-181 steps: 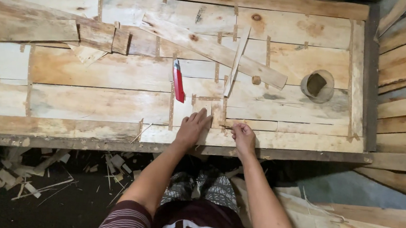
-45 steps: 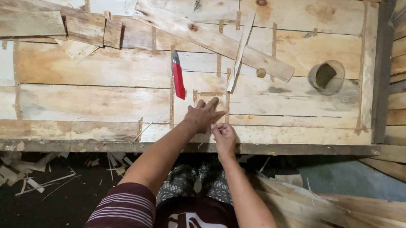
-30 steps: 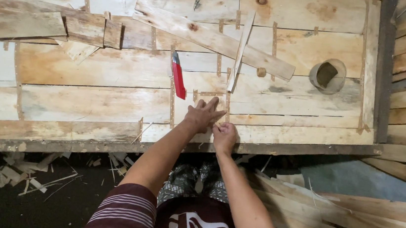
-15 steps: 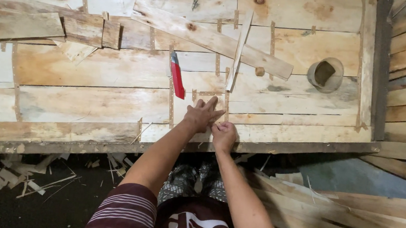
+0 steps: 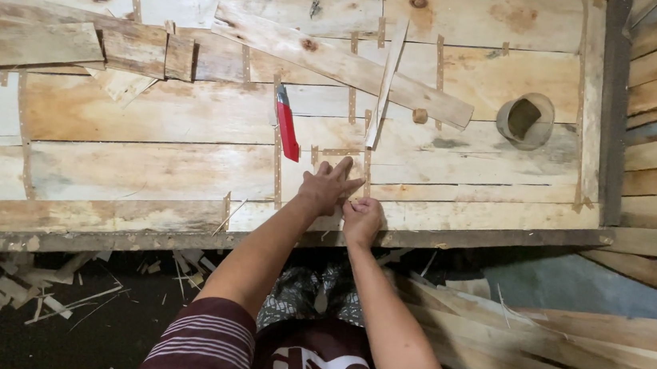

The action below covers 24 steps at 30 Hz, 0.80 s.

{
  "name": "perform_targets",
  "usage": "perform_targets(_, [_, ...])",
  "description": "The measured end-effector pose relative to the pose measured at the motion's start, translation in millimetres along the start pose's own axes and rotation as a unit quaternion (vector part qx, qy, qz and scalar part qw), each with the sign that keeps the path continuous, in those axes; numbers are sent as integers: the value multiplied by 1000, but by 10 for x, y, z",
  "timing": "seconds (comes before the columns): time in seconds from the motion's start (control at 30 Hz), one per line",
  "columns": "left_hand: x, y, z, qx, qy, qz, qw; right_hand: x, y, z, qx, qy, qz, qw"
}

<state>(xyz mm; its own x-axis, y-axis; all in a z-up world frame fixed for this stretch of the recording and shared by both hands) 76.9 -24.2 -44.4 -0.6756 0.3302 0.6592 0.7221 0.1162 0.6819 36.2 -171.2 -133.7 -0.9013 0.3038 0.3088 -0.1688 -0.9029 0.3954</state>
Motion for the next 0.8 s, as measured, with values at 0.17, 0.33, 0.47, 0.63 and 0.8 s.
perform_targets(0.17, [13,-10,2,15,0,-2,1000,-14,-1,-52,28,13,-10,999])
perform_targets(0.33, [-17,-34,27,21,-5,-18,1000,-7,2,13,78,42,-25,996])
perform_targets(0.47, [1,-6,10,18,-5,-15,1000,67,73,210,132,98,-70,984])
perform_targets(0.63, [13,-25,44,27,1,-15,1000,139,83,414,136,147,-84,976])
perform_targets(0.8, [38,1,18,28,-3,-11,1000,97,70,306,137,82,-66,985])
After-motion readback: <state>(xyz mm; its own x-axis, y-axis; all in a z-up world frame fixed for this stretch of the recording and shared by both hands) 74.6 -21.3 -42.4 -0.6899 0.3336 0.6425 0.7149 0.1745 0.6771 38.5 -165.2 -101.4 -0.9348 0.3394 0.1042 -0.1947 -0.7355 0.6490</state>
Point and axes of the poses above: each hand's wrist, its own x-axis away from the middle knuckle, its own y-axis out of the back of the hand, z = x × y, the point moved 10 cm from there along -x, towards the middle knuckle, and after that the axes turned 2 degrees about z, right-handed, at the moved point
